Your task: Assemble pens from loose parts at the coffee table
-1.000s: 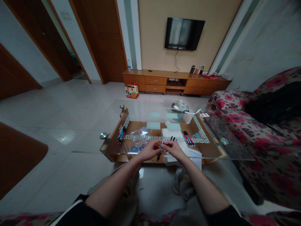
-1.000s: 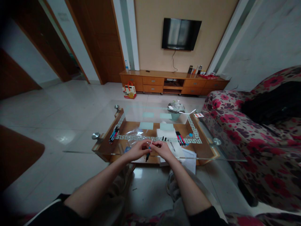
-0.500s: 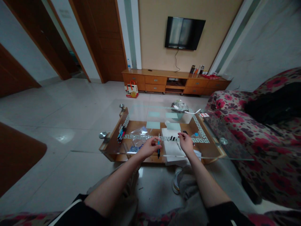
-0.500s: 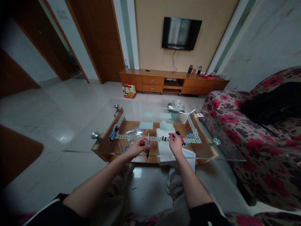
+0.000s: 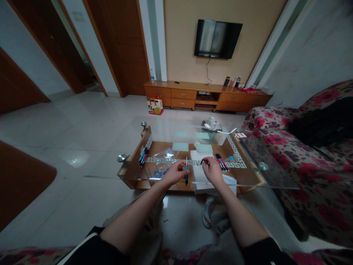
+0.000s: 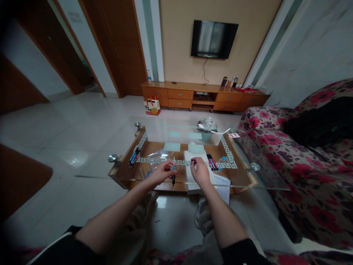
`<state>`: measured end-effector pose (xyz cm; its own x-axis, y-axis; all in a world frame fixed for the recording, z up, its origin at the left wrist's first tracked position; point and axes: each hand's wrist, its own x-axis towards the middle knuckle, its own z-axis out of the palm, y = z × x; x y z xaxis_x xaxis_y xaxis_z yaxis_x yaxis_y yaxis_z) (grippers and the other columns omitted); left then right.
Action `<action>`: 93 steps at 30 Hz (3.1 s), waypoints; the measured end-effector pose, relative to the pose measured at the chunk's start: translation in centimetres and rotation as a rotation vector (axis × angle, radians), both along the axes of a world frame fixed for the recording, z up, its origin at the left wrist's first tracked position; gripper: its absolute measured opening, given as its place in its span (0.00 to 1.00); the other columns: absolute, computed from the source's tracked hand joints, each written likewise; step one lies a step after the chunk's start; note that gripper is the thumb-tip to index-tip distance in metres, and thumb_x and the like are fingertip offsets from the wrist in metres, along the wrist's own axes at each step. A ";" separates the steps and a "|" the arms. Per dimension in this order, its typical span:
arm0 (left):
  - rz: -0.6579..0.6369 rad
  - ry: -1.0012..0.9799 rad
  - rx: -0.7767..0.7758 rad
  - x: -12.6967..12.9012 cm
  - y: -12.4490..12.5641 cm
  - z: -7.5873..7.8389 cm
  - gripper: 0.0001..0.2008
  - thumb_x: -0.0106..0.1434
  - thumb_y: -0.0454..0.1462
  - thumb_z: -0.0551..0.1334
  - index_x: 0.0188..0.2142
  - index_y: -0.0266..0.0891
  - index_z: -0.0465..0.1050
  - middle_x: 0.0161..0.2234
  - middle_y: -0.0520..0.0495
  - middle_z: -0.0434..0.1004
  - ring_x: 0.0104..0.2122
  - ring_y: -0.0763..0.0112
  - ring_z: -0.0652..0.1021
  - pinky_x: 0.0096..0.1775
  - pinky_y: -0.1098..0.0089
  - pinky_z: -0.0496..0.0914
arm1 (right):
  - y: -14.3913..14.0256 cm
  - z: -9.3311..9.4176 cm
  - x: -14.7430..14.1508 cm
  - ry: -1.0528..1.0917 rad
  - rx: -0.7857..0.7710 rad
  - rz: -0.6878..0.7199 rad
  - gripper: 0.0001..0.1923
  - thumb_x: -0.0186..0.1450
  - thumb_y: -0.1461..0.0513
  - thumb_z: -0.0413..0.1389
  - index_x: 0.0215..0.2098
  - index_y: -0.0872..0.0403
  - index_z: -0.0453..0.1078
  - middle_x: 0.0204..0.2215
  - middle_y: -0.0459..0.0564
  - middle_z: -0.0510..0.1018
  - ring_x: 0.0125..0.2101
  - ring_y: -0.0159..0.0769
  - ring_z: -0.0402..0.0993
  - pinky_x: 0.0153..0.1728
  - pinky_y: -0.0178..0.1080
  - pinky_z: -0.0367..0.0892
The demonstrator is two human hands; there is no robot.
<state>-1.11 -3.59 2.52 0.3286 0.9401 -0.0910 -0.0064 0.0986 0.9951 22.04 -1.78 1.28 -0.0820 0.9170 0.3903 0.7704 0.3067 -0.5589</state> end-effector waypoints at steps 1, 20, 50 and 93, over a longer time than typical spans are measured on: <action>-0.001 -0.002 -0.002 0.0 0.0 -0.1 0.20 0.53 0.43 0.70 0.42 0.39 0.69 0.24 0.56 0.69 0.24 0.75 0.73 0.29 0.73 0.70 | -0.3 -0.1 -0.5 -0.038 -0.047 0.056 0.12 0.66 0.63 0.49 0.45 0.54 0.72 0.38 0.54 0.75 0.39 0.41 0.72 0.44 0.39 0.65; -0.003 -0.024 -0.012 -0.1 0.0 -0.1 0.20 0.52 0.41 0.71 0.42 0.38 0.68 0.24 0.56 0.70 0.24 0.75 0.73 0.28 0.74 0.70 | -0.8 -1.5 -1.1 -0.308 -0.315 0.059 0.12 0.66 0.64 0.54 0.47 0.51 0.73 0.47 0.53 0.74 0.45 0.40 0.73 0.42 0.36 0.63; -0.024 0.027 0.005 -0.2 0.2 -0.5 0.20 0.53 0.41 0.70 0.43 0.37 0.69 0.25 0.54 0.71 0.27 0.72 0.75 0.29 0.73 0.71 | -1.2 -1.2 -1.7 -0.279 -0.301 0.164 0.05 0.63 0.60 0.62 0.38 0.51 0.76 0.39 0.51 0.77 0.41 0.39 0.74 0.41 0.36 0.64; -0.210 0.278 0.141 -0.4 0.0 -0.2 0.18 0.56 0.39 0.66 0.46 0.37 0.80 0.25 0.50 0.75 0.24 0.73 0.73 0.27 0.75 0.65 | -0.4 0.6 -2.7 0.835 -0.395 0.130 0.23 0.55 0.49 0.66 0.41 0.56 0.78 0.29 0.50 0.79 0.28 0.33 0.70 0.25 0.34 0.61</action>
<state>-1.52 -3.62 2.27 0.4969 0.8643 -0.0784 0.2719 -0.0693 0.9598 19.36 -2.18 1.90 -0.0265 0.9992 0.0302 0.0448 0.0314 -0.9985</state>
